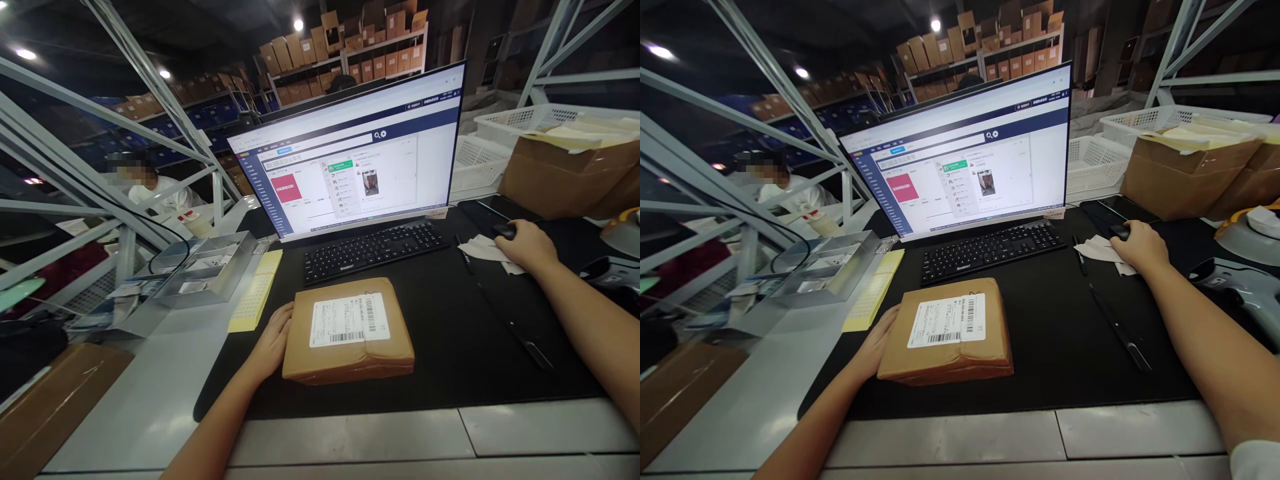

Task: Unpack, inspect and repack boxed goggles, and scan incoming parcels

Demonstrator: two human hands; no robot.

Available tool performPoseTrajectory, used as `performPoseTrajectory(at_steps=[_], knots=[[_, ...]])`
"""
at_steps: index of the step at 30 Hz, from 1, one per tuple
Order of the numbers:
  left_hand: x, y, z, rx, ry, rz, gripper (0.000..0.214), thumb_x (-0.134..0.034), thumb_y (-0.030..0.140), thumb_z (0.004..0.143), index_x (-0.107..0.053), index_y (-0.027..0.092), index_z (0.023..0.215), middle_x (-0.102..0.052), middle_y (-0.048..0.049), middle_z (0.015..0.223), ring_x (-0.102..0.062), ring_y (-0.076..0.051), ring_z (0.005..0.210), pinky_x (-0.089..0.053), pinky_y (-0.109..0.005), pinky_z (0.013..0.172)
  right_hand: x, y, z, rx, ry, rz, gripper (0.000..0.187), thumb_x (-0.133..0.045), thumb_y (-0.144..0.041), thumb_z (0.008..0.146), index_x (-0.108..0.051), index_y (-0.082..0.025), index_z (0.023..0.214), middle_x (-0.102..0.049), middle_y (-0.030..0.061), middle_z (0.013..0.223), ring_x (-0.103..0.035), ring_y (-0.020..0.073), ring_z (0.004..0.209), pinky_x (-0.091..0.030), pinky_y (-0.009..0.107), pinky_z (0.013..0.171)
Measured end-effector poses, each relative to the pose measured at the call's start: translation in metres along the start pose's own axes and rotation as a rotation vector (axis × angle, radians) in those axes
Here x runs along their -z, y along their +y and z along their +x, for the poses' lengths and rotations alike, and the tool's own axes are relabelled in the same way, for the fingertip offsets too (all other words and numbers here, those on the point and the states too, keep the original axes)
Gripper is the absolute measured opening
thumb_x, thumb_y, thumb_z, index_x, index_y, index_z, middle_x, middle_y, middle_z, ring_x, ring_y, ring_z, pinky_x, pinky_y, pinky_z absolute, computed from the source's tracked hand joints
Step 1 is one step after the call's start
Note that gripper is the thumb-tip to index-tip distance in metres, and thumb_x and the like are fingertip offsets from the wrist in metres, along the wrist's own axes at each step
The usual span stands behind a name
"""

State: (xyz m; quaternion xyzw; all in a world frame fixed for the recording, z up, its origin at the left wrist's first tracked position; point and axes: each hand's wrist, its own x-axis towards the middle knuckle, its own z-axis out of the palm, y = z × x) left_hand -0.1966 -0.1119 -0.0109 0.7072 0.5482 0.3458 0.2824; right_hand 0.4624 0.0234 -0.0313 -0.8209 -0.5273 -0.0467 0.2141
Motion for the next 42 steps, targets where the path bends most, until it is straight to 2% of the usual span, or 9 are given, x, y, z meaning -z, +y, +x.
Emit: performPoseTrajectory(at_steps=[4,9,17,23,31,36,39,42], knots=[[0.000,0.000,0.000,0.004,-0.013,0.005,0.067,-0.046,0.075,0.094,-0.070,0.023,0.127,-0.058,-0.0152,0.147,-0.049,-0.032,0.141,-0.031,-0.051,0.125,0.000,0.000,0.000,0.036,-0.023,-0.023,0.063,-0.053,-0.047,0.088,-0.057,-0.018,0.143,-0.056,0.0161,0.145,-0.057,0.0365,0.125,-0.049,0.046,0.102],[0.000,0.001,0.000,0.008,-0.017,0.013,0.070,-0.043,0.076,0.094,-0.070,0.021,0.127,-0.056,-0.0165,0.148,-0.048,-0.033,0.142,-0.030,-0.053,0.126,-0.001,0.001,0.001,0.017,-0.020,-0.032,0.059,-0.053,-0.048,0.086,-0.061,-0.017,0.136,-0.061,0.0154,0.139,-0.060,0.0360,0.122,-0.051,0.045,0.099],[0.001,-0.001,0.000,0.020,-0.025,0.033,0.070,-0.042,0.076,0.094,-0.071,0.021,0.126,-0.056,-0.0167,0.148,-0.047,-0.034,0.142,-0.030,-0.054,0.125,0.000,0.000,-0.003,0.090,-0.013,0.012,0.061,-0.051,-0.046,0.087,-0.060,-0.021,0.142,-0.057,0.0110,0.146,-0.056,0.0321,0.129,-0.046,0.042,0.108],[0.000,0.008,0.000,-0.006,-0.029,0.037,0.070,-0.040,0.076,0.095,-0.071,0.020,0.123,-0.056,-0.0162,0.147,-0.049,-0.033,0.140,-0.032,-0.051,0.125,-0.003,0.004,-0.001,0.077,-0.001,0.013,0.058,-0.053,-0.048,0.087,-0.065,-0.024,0.139,-0.055,0.0087,0.149,-0.054,0.0294,0.133,-0.043,0.040,0.112],[-0.001,0.015,0.001,0.030,-0.018,-0.006,0.069,-0.045,0.078,0.092,-0.071,0.021,0.122,-0.059,-0.0156,0.144,-0.049,-0.035,0.140,-0.032,-0.054,0.124,-0.002,0.001,-0.003,0.060,-0.028,0.019,0.050,-0.053,-0.045,0.092,-0.069,-0.024,0.136,-0.053,0.0092,0.151,-0.053,0.0280,0.134,-0.042,0.040,0.112],[-0.004,0.011,-0.003,0.060,-0.013,-0.112,0.072,-0.042,0.073,0.096,-0.058,0.019,0.142,-0.054,-0.0166,0.151,-0.045,-0.036,0.144,-0.026,-0.055,0.126,0.000,0.000,-0.005,0.081,0.007,0.047,0.052,-0.055,-0.042,0.093,-0.066,-0.022,0.139,-0.053,0.0098,0.150,-0.052,0.0261,0.133,-0.041,0.037,0.111],[-0.005,0.011,-0.009,0.038,-0.052,-0.227,0.084,-0.039,0.077,0.095,-0.037,0.022,0.159,-0.040,-0.0153,0.163,-0.035,-0.037,0.151,-0.021,-0.055,0.128,0.001,-0.001,-0.007,0.077,0.053,0.073,0.056,-0.057,-0.042,0.093,-0.060,-0.020,0.144,-0.054,0.0103,0.148,-0.053,0.0258,0.131,-0.041,0.036,0.110],[-0.004,0.012,-0.018,-0.053,-0.097,-0.308,0.097,-0.043,0.081,0.090,-0.019,0.026,0.166,-0.028,-0.0121,0.170,-0.026,-0.038,0.156,-0.015,-0.054,0.130,0.003,-0.003,-0.009,0.056,0.065,0.084,0.057,-0.058,-0.042,0.093,-0.059,-0.019,0.146,-0.054,0.0115,0.148,-0.053,0.0267,0.130,-0.041,0.037,0.109]])
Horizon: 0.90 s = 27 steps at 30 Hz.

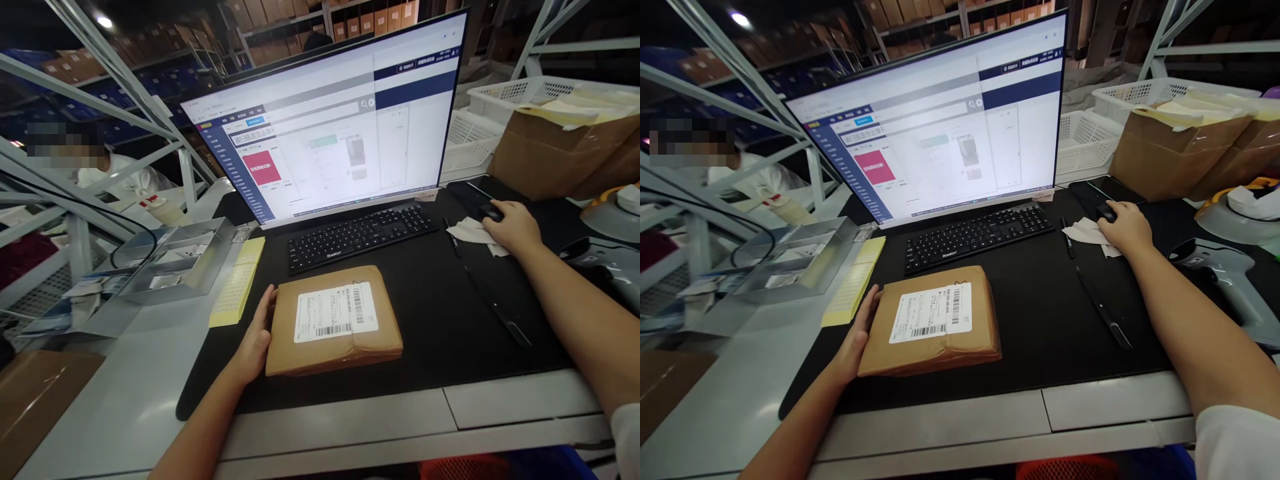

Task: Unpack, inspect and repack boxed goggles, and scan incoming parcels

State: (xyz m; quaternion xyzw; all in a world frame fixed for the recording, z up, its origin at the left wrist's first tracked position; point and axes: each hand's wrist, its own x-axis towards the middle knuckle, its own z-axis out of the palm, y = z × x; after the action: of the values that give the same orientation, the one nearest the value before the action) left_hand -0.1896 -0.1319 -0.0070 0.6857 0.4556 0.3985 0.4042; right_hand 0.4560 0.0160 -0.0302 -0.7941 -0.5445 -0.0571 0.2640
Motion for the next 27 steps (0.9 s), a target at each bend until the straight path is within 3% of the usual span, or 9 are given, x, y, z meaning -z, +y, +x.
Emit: performPoseTrajectory(at_steps=[4,10,13,16,21,24,27], knots=[[0.000,0.005,-0.006,-0.051,-0.065,-0.047,0.110,-0.054,0.088,0.079,-0.019,0.029,0.165,-0.017,-0.0084,0.174,-0.013,-0.041,0.159,-0.011,-0.055,0.131,0.001,-0.001,0.000,-0.012,-0.038,-0.022,0.057,-0.058,-0.043,0.094,-0.059,-0.018,0.145,-0.054,0.0130,0.148,-0.053,0.0277,0.130,-0.041,0.037,0.106],[-0.004,0.009,-0.006,-0.038,-0.140,-0.170,0.122,-0.061,0.092,0.069,-0.020,0.030,0.165,-0.021,-0.0107,0.172,-0.018,-0.044,0.157,-0.018,-0.056,0.129,-0.005,0.008,0.002,0.000,0.043,-0.043,0.058,-0.058,-0.051,0.095,-0.062,-0.018,0.142,-0.056,0.0155,0.146,-0.053,0.0309,0.132,-0.043,0.042,0.103],[-0.001,0.007,-0.007,-0.046,-0.131,-0.108,0.121,-0.059,0.093,0.069,-0.020,0.030,0.165,-0.021,-0.0106,0.172,-0.020,-0.044,0.157,-0.017,-0.056,0.129,-0.007,0.010,0.004,-0.007,0.004,-0.076,0.059,-0.059,-0.051,0.094,-0.061,-0.019,0.143,-0.055,0.0171,0.147,-0.052,0.0328,0.133,-0.043,0.044,0.104],[0.005,0.006,-0.007,-0.105,-0.115,0.015,0.108,-0.048,0.091,0.078,-0.026,0.029,0.164,-0.024,-0.0110,0.172,-0.024,-0.043,0.155,-0.016,-0.056,0.129,-0.006,0.008,0.005,-0.013,-0.030,-0.101,0.059,-0.057,-0.050,0.095,-0.059,-0.019,0.146,-0.054,0.0164,0.149,-0.052,0.0319,0.134,-0.044,0.043,0.106],[0.015,0.002,-0.002,-0.268,-0.040,0.168,0.079,-0.026,0.076,0.097,-0.042,0.028,0.158,-0.042,-0.0115,0.163,-0.039,-0.036,0.149,-0.025,-0.050,0.126,-0.007,0.007,0.007,-0.024,0.012,-0.106,0.061,-0.053,-0.051,0.093,-0.060,-0.018,0.144,-0.056,0.0152,0.147,-0.054,0.0322,0.134,-0.046,0.044,0.110],[0.013,0.004,0.001,-0.346,0.064,0.185,0.075,-0.027,0.072,0.100,-0.049,0.026,0.153,-0.050,-0.0140,0.156,-0.045,-0.035,0.144,-0.031,-0.049,0.122,-0.009,0.012,0.011,-0.065,-0.047,-0.122,0.066,-0.050,-0.056,0.091,-0.058,-0.020,0.146,-0.055,0.0164,0.148,-0.056,0.0365,0.132,-0.049,0.049,0.106],[0.001,0.025,-0.001,-0.468,0.225,0.120,0.066,-0.033,0.066,0.102,-0.052,0.025,0.150,-0.060,-0.0143,0.144,-0.048,-0.035,0.141,-0.031,-0.053,0.121,-0.012,0.017,0.015,-0.059,-0.069,-0.127,0.072,-0.045,-0.060,0.092,-0.054,-0.018,0.150,-0.054,0.0188,0.149,-0.055,0.0391,0.133,-0.049,0.051,0.106]])
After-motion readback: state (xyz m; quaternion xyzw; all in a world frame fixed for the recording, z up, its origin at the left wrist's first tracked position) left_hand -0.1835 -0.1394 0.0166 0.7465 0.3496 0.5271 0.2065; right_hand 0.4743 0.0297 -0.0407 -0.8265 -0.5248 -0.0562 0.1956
